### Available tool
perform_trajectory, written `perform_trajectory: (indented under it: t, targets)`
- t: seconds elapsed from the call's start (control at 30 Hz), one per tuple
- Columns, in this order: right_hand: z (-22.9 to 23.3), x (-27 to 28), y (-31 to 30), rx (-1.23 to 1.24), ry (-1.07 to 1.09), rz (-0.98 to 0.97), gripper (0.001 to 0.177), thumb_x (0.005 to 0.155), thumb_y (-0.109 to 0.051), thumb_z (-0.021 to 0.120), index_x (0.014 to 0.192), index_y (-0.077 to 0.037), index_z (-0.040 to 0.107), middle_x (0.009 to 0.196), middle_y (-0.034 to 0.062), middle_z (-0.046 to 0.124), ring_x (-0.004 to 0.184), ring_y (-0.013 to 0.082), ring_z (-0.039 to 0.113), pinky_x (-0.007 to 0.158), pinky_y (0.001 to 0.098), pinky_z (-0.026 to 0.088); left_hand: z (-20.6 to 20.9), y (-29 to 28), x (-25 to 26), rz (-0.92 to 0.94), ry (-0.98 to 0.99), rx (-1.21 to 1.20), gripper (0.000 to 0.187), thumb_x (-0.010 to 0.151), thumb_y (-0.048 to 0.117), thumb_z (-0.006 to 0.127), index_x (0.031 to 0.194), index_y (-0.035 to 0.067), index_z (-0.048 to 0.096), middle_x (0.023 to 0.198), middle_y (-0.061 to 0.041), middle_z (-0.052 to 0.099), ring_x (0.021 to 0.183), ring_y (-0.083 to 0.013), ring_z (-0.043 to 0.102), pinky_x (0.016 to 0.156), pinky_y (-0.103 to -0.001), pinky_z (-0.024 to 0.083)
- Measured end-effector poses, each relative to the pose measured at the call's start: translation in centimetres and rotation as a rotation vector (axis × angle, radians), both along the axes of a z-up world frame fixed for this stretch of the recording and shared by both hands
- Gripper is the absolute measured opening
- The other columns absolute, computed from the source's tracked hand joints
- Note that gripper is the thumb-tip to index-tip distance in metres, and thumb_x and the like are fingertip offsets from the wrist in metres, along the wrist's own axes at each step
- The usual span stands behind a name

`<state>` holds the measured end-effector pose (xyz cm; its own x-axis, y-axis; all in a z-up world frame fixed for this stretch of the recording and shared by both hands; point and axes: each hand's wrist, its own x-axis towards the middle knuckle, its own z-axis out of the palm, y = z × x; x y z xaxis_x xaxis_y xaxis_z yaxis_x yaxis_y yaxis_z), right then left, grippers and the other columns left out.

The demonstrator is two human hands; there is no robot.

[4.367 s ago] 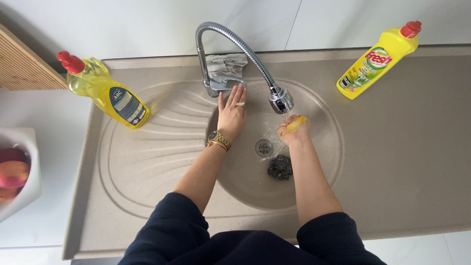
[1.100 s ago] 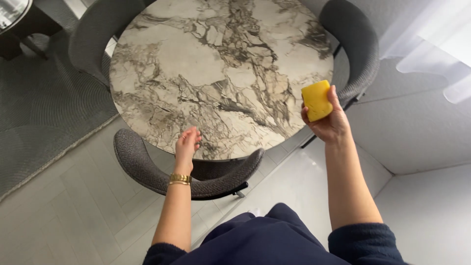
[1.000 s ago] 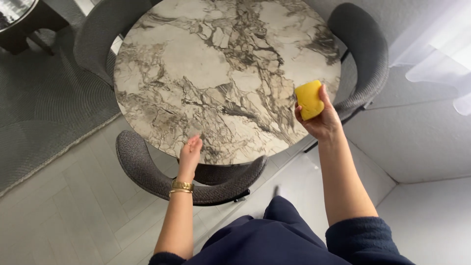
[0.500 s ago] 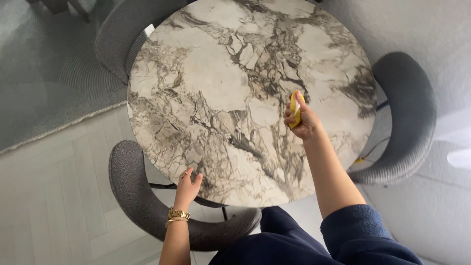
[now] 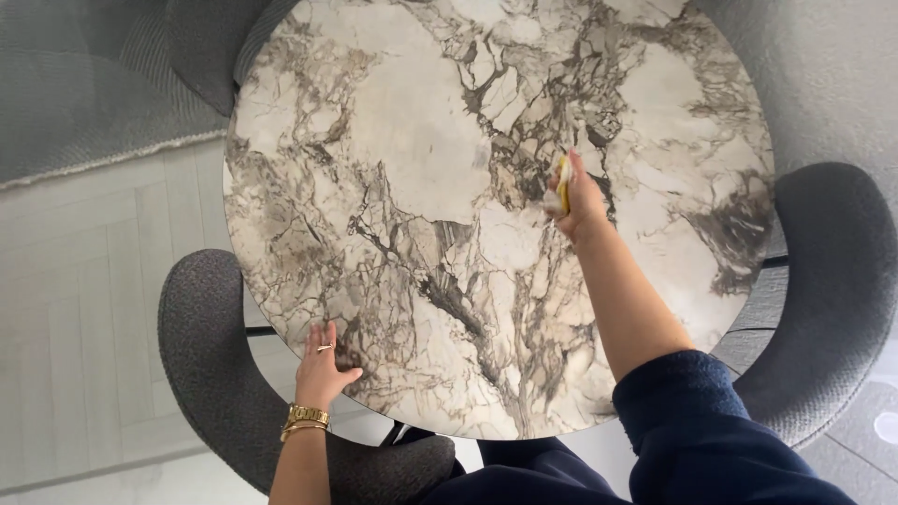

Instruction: Cleaning a dining table using a soapy sponge

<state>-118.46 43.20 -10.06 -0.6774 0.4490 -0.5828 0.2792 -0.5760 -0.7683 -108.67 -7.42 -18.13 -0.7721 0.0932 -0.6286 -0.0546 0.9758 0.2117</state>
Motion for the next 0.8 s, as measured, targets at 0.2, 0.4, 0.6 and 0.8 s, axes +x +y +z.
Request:
perform_trajectory:
  t: [0.2,0.4,0.6,0.8]
  targets:
    - [-4.7,2.6,1.8,0.511,0.000,0.169,0.044,0.108,-0.047,0.056,0.127,-0.008,0.051,0.101,0.0141,0.066,0.084,0.0240,0.070,0.059,0.0333,0.063,-0.7,-0.5,0.1,-0.001,-0.004,0.073,0.135,0.070,0.034,0.093,0.169,0.014,0.004,0.172,-0.025,0.000,0.157,-0.0456,0.006,0.123,-0.059,0.024]
    - [-9.7,13.9,-4.2,1.653,-0.037,1.378,0.102,0.079,0.011,0.052,0.163,-0.025,0.006,0.170,0.0067,-0.002,0.155,0.0246,-0.008,0.124,0.0453,-0.007,-3.0,-1.4,0.1,0.032,-0.076,0.004,0.140,0.078,0.034,0.092,0.162,0.033,-0.020,0.173,-0.007,-0.026,0.161,-0.0333,-0.014,0.123,-0.052,0.027]
    - [-3.7,10.2,0.8,1.343,-0.580,1.019,0.055,0.100,-0.011,0.035,0.154,-0.016,0.023,0.161,0.0157,0.027,0.150,0.0310,0.024,0.125,0.0582,0.011,-1.5,-1.2,0.1,-0.038,-0.113,-0.046,0.151,0.073,0.033,0.098,0.160,0.033,-0.026,0.172,-0.006,-0.030,0.161,-0.0332,-0.014,0.122,-0.048,0.034]
    - [2.9,-0.2,-2.7,0.904,-0.505,0.544,0.049,0.099,-0.031,0.045,0.145,-0.018,0.036,0.160,0.0069,0.023,0.148,0.0283,0.019,0.125,0.0547,0.006,-2.2,-1.2,-0.2,-0.002,-0.159,-0.061,0.148,0.075,0.035,0.096,0.160,0.037,-0.024,0.173,-0.004,-0.029,0.161,-0.0313,-0.015,0.123,-0.053,0.032]
